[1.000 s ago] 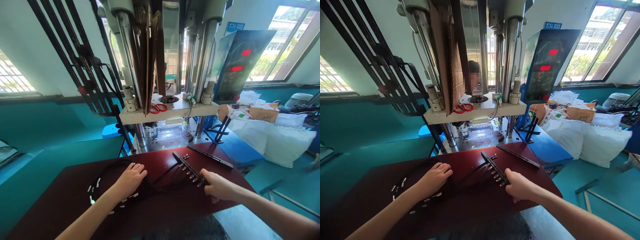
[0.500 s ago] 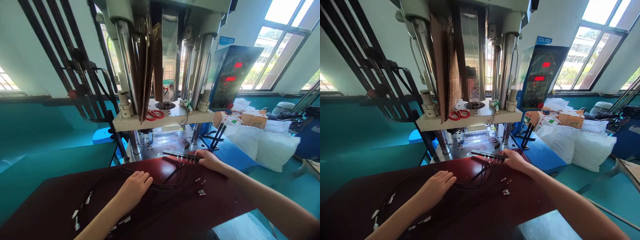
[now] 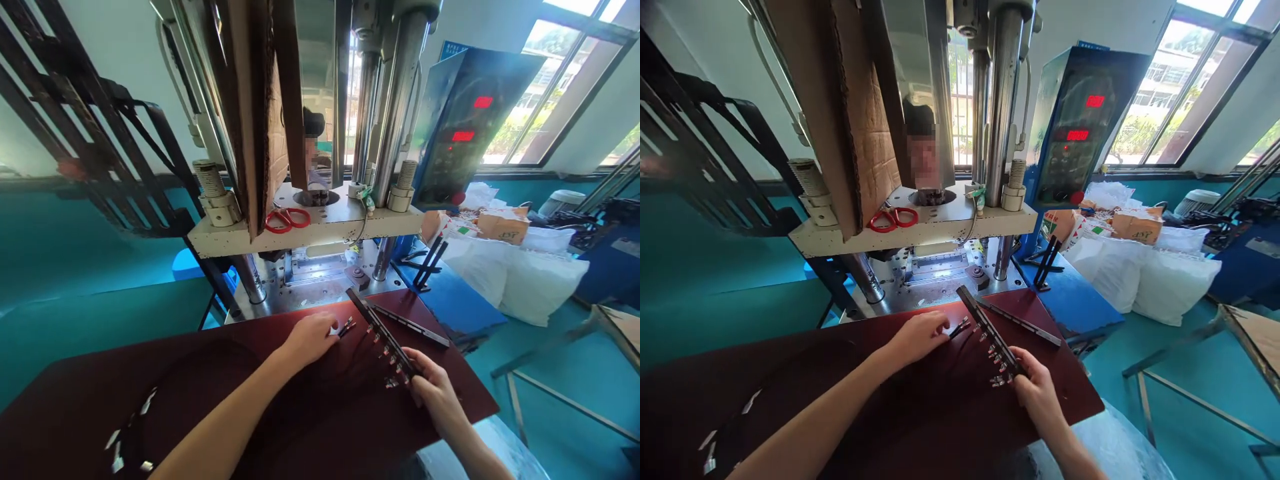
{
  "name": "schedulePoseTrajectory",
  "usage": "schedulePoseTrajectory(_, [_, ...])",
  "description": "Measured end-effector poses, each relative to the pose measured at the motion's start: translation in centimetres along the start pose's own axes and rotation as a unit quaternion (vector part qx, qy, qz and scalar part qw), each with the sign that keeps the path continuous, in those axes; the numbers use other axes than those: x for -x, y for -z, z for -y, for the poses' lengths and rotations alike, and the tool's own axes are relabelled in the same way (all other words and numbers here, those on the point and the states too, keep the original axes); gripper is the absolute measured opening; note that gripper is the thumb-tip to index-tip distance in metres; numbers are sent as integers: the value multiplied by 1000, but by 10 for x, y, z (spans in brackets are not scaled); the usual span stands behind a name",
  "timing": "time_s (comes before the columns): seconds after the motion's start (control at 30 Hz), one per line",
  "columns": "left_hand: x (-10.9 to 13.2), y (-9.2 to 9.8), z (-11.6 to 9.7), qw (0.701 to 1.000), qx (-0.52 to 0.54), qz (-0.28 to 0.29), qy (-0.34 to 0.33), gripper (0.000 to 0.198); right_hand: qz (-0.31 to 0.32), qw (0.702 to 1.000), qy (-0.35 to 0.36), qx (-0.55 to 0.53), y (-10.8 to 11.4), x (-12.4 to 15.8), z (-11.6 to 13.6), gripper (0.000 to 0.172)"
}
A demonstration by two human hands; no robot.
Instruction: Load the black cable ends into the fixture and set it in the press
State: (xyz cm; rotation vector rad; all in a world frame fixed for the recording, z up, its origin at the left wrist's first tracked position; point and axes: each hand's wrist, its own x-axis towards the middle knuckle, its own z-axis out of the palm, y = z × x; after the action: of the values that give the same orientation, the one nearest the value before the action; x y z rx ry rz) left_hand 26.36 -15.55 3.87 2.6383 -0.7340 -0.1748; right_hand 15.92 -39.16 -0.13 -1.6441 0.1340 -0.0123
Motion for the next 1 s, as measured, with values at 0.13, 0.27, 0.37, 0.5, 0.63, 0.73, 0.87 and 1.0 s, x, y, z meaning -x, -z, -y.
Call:
schedulePoseTrajectory(0.13, [-33,-25,-11,1000,-28,7,5,11,-22,1000,8,-17,-1,4,-7,49])
schedulePoseTrajectory(0.27, [-36,-29,-16,999,-38,2,14,7,-9,1000,22,-12,0,2,-8,48])
schedulePoseTrajectory(0.37, [-19,-16,-12,1000,-30,8,-1,14,-6,1000,23,-13,1,0,-6,48])
schedulePoseTrajectory(0.5, [30,14,12,994,19,103,-36,32,-2,999,4,-32,3,0,-2,48])
schedulePoseTrajectory(0.63, [77,26,40,987,-63,145,16,30,23,999,30,-6,7,-14,2,46])
schedulePoseTrajectory(0.73, [87,19,45,982,-146,122,8,9,63,990,102,78,11,-49,12,42])
schedulePoseTrajectory(0.87, [74,15,41,976,-202,85,3,19,113,938,166,282,9,-127,43,32])
schedulePoseTrajectory(1.0, [52,28,51,983,-182,11,34,24,152,910,158,353,-14,-207,71,28])
